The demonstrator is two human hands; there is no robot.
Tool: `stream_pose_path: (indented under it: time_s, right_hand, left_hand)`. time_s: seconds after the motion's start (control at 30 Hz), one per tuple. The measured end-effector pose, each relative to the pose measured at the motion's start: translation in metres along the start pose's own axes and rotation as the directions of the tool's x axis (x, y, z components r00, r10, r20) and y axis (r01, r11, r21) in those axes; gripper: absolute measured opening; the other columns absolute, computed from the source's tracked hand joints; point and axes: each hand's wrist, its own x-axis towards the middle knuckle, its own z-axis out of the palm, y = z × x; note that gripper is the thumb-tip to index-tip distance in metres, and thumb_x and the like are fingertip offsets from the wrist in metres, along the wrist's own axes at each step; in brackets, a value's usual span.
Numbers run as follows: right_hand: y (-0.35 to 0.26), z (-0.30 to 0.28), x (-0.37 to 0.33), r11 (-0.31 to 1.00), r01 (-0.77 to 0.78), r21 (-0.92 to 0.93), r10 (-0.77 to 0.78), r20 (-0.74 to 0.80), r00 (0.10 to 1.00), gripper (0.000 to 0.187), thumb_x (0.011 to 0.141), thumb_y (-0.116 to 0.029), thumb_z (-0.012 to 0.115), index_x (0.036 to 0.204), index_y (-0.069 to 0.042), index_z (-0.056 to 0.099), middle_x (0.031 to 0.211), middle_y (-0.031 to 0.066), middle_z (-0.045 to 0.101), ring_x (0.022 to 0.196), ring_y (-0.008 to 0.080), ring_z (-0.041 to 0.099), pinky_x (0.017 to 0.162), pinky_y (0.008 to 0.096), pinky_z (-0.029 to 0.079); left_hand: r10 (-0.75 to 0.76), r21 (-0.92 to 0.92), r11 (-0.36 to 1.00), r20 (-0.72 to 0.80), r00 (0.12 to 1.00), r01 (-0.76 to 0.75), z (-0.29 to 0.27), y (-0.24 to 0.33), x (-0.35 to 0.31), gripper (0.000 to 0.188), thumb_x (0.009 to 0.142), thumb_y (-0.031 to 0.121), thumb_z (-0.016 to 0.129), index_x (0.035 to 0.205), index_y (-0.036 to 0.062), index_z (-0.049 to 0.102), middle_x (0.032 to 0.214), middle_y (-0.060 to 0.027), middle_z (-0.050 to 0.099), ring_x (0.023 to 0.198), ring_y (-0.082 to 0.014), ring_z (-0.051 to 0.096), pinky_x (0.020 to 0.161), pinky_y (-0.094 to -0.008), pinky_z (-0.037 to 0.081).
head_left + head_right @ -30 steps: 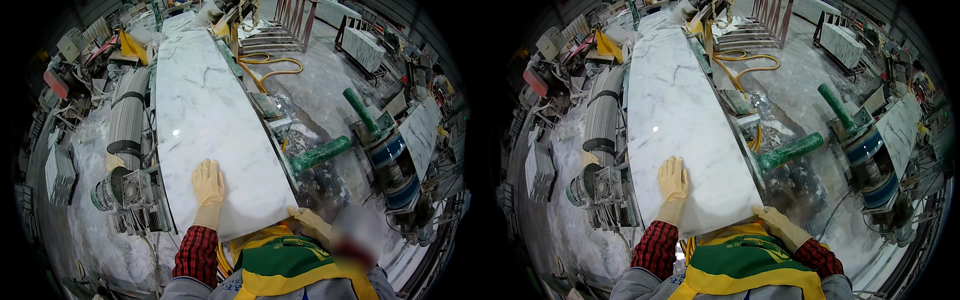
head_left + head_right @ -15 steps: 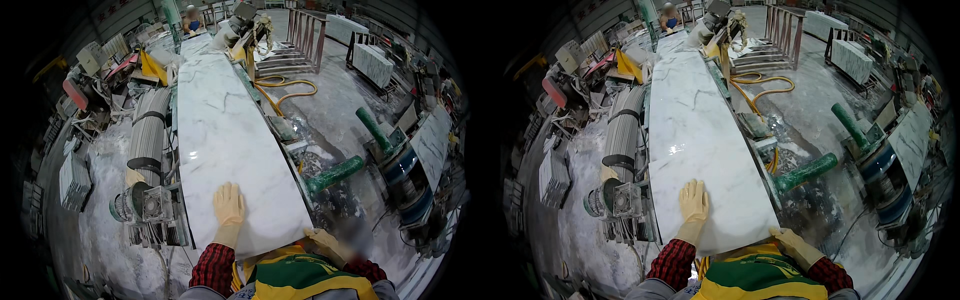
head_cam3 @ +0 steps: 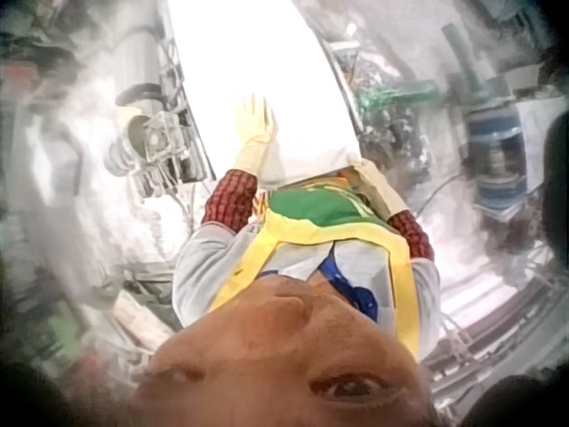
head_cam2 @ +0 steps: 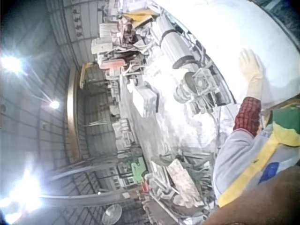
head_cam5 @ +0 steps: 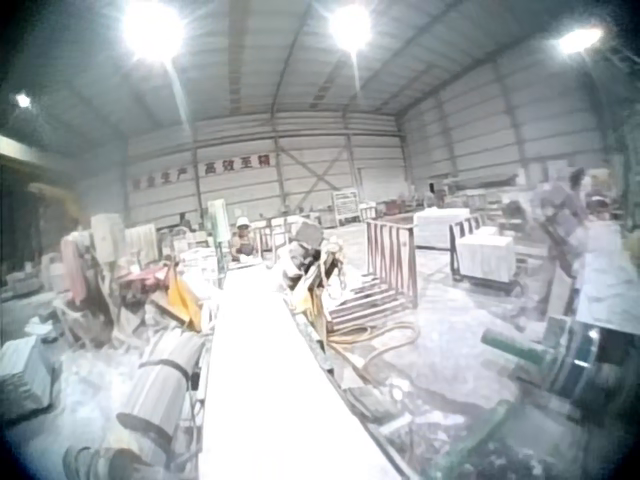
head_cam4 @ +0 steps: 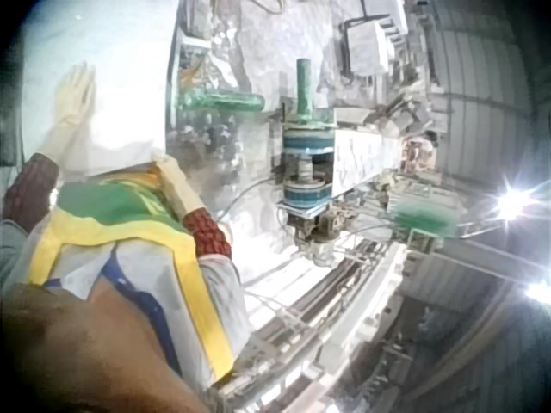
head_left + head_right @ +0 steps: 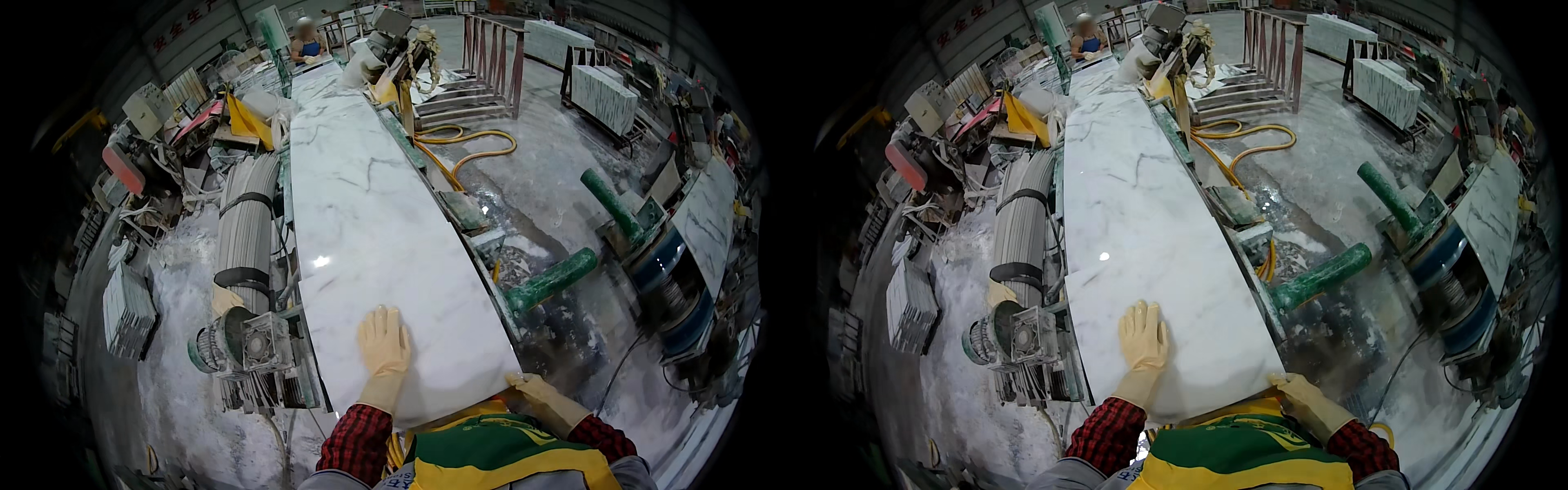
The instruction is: The person repeatedly places large marble slabs onto a conveyor belt and guides them through a polishing machine. They wear gloves and handle the slabs by hand, adjusting their position as they move along the rollers. The person also briefly operates a control panel to manage the machine's settings.
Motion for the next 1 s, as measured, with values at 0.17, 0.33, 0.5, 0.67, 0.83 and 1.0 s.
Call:
stream_pose_path:
  time_s: [0.17,0.33,0.5,0.67,0.83,1.0]
  right_hand:
    - [0.057,-0.007,0.036,0.976,0.138,-0.167,-0.134,0.036,0.99,0.036,0.107,-0.032,0.065,0.138,-0.015,0.065,0.124,0.0154,0.073,0.112,0.0343,0.071,0.091,0.0399,0.059]
    - [0.077,-0.008,0.038,0.881,0.245,-0.404,-0.258,0.023,0.966,0.054,0.107,-0.054,0.059,0.142,-0.013,0.065,0.134,0.0206,0.071,0.12,0.0402,0.069,0.096,0.0454,0.057]
    - [-0.028,0.026,-0.028,0.967,-0.143,-0.213,0.087,-0.254,0.963,0.056,0.107,-0.057,0.063,0.127,-0.007,0.075,0.098,0.0129,0.076,0.089,0.027,0.072,0.083,0.0398,0.057]
    - [0.012,0.031,-0.024,0.988,-0.122,-0.09,0.096,-0.25,0.963,0.065,0.109,-0.061,0.054,0.134,-0.003,0.07,0.12,0.0167,0.076,0.104,0.0308,0.075,0.093,0.0429,0.057]
    - [0.097,0.056,0.027,0.742,0.19,0.643,-0.234,-0.018,0.972,0.069,0.115,-0.056,0.044,0.148,0.003,0.059,0.149,0.0241,0.065,0.126,0.0334,0.069,0.108,0.0415,0.053]
    - [0.11,0.086,0.069,0.698,0.589,0.407,-0.688,0.153,0.71,0.057,0.115,-0.042,0.052,0.151,0.002,0.057,0.152,0.0234,0.06,0.13,0.0354,0.066,0.111,0.0412,0.051]
  left_hand:
    - [0.025,-0.033,0.999,0.01,1.0,-0.025,0.0,-0.004,-0.008,0.054,0.096,0.027,0.071,0.147,0.0093,0.061,0.15,-0.0232,0.06,0.139,-0.0464,0.053,0.119,-0.0615,0.037]
    - [0.177,-0.132,0.978,0.125,0.976,-0.161,-0.003,-0.028,0.021,0.058,0.097,0.029,0.071,0.149,0.0082,0.058,0.153,-0.0258,0.057,0.141,-0.0474,0.052,0.12,-0.0606,0.037]
    - [0.145,-0.004,0.989,0.221,0.965,-0.148,0.003,-0.115,0.093,0.064,0.098,0.039,0.072,0.152,0.008,0.058,0.151,-0.0245,0.059,0.14,-0.0452,0.055,0.116,-0.0528,0.045]
    - [-0.031,-0.136,0.986,0.405,0.914,0.093,-0.002,-0.142,0.167,0.06,0.106,0.053,0.058,0.133,0.0009,0.069,0.122,-0.0233,0.074,0.113,-0.0423,0.069,0.096,-0.0491,0.054]
    - [-0.04,-0.125,0.984,0.521,0.853,0.123,0.014,-0.187,0.173,0.074,0.108,0.065,0.049,0.12,-0.0046,0.073,0.107,-0.0286,0.075,0.1,-0.0451,0.072,0.089,-0.0514,0.054]
    - [-0.138,-0.011,0.984,0.597,0.79,0.18,0.02,-0.194,0.173,0.082,0.102,0.073,0.054,0.118,-0.0047,0.075,0.112,-0.0315,0.074,0.11,-0.0432,0.072,0.097,-0.0529,0.053]
